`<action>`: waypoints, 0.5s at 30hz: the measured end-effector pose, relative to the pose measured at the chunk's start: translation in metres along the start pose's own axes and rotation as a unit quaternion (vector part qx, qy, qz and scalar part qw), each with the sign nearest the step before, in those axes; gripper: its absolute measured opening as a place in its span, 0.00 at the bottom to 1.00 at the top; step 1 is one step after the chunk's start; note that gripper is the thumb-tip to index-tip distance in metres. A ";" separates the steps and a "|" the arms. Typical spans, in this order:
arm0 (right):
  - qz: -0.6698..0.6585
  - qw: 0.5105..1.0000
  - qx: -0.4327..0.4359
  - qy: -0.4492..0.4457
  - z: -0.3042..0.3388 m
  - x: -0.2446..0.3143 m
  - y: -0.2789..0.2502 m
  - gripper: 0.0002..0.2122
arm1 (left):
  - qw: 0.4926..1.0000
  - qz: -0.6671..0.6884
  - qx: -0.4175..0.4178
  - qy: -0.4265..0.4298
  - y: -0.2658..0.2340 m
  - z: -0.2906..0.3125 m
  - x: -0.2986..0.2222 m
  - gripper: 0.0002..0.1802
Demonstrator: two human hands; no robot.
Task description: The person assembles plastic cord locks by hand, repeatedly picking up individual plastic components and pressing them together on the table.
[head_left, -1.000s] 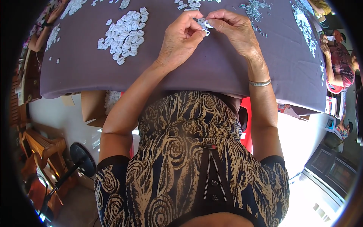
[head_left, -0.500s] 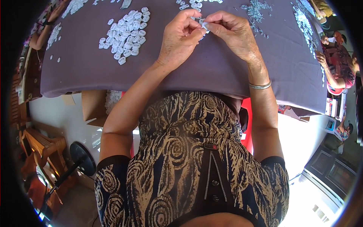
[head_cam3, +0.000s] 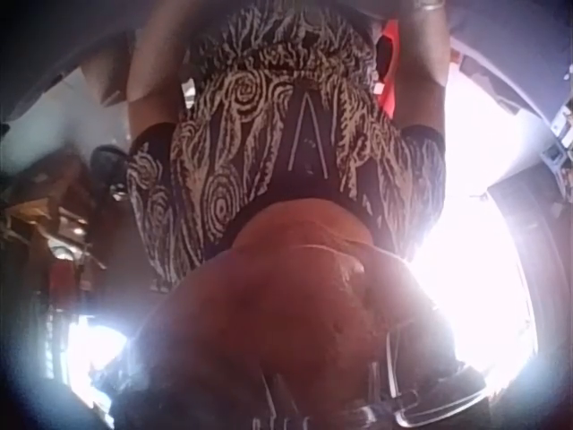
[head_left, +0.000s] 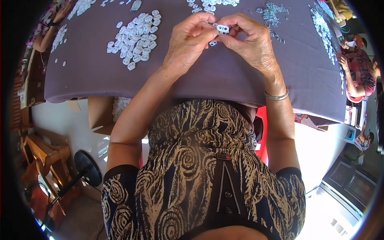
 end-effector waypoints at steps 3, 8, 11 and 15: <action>0.003 0.999 -0.009 -0.031 -0.001 0.005 0.000 0.14 | 1.000 -0.003 -0.013 -0.016 -0.006 -0.003 -0.002 0.13; 0.004 0.996 -0.027 -0.085 -0.001 0.010 0.002 0.14 | 1.000 -0.014 0.012 -0.003 -0.006 -0.007 0.000 0.15; 0.045 0.997 -0.014 -0.066 0.001 0.009 0.008 0.15 | 1.000 0.003 0.011 0.000 -0.005 -0.006 0.005 0.16; 0.053 0.995 -0.023 -0.082 0.001 0.016 0.008 0.17 | 0.999 0.035 -0.023 -0.003 -0.003 -0.003 0.005 0.15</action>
Point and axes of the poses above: each hand's wrist, its own z-axis away from the middle knuckle, its own y-axis out of the palm, x = y × z, the point moved 7 cm from there along -z, towards the middle knuckle, and after that the axes turned 2 degrees about z, right-handed, at the moved point
